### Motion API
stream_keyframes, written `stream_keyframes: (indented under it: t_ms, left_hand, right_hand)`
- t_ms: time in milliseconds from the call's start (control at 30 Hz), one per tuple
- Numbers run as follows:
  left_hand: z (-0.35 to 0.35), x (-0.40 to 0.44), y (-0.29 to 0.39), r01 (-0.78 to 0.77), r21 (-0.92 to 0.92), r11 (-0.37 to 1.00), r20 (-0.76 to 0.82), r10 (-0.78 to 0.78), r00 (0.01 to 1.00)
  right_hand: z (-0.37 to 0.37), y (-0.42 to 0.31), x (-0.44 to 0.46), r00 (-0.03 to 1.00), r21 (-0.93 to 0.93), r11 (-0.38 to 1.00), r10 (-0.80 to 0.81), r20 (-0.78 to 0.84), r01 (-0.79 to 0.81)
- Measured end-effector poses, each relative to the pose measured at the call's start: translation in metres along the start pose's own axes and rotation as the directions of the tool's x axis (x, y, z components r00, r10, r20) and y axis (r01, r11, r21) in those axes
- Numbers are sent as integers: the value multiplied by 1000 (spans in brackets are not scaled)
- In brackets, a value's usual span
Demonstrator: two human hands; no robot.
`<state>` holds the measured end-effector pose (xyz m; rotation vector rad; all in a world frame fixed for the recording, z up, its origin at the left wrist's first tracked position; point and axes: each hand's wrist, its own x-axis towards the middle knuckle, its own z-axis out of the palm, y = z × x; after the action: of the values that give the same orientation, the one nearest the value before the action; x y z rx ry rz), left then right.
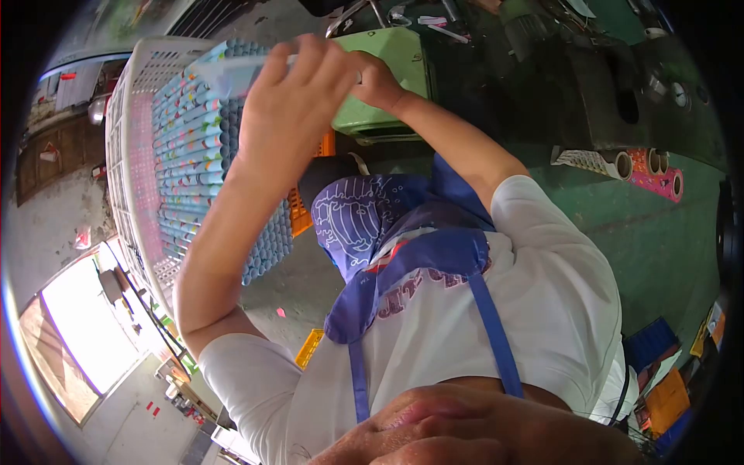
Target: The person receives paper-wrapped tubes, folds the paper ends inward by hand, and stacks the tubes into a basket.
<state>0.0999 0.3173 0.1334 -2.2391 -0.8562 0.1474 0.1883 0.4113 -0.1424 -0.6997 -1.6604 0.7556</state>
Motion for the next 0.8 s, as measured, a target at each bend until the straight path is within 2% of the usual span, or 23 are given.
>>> stream_keyframes:
  t_ms: [33,67,133,200,300,333,400,433,467,500,533,567,600,633,667,700,733,800]
  left_hand:
    - [9,-12,-1,-2,116,993,201,-21,979]
    - [17,-21,-2,1,119,993,205,-26,978]
    - [26,-41,-2,-14,175,985,373,-53,926]
    - [36,-64,2,20,124,992,352,-63,934]
    - [37,-97,-2,88,17,996,311,-89,946]
    - [31,-109,-8,206,-193,959,385,-119,915]
    - [20,-129,-13,448,-537,715,534,-123,836]
    - [19,-133,-6,457,-535,710,541,-128,831]
    - [21,-135,2,366,-370,854,481,-161,862]
    - [24,-138,11,270,-173,947,416,-178,892]
    - [24,-144,19,176,40,984,352,-179,919]
    - [22,-154,22,186,41,982,356,-188,915]
    - [21,-166,22,339,-168,926,437,-238,867]
    - [17,-174,22,485,-353,800,524,-261,811]
    - [14,-181,23,612,-497,615,609,-256,751]
    - [12,-185,26,622,-495,607,615,-261,744]
    - [13,-187,25,568,-386,727,590,-279,757]
    - [14,-189,20,419,-120,900,534,-298,792]
  right_hand:
    - [-9,-11,0,996,-127,990,-49,72,58]
    - [-12,-17,0,996,-122,991,-52,76,61]
    - [-14,-27,-8,986,-180,982,-31,161,60]
    - [-18,-36,-10,979,-210,975,-23,204,67]
    - [-24,-51,-13,943,-313,907,-201,266,281]
    - [-23,-57,-15,941,-308,909,-200,273,282]
    - [-19,-72,-20,895,-260,927,-143,422,271]
    - [-18,-80,-22,862,-236,935,-118,493,263]
    - [-17,-89,-23,858,-230,937,-119,499,264]
    - [-18,-99,-22,819,-226,954,-32,572,195]
    - [-18,-109,-23,764,-227,966,51,643,126]
    - [-16,-114,-23,697,-238,969,130,705,60]
    - [-14,-115,-25,690,-236,970,127,713,65]
    - [-12,-116,-23,743,-254,942,9,669,218]
    - [-9,-117,-21,772,-280,889,-120,624,364]
    - [-6,-120,-23,777,-309,813,-252,577,493]
    - [-3,-123,-26,771,-300,815,-256,583,496]
    - [3,-135,-24,727,-262,921,-33,686,288]
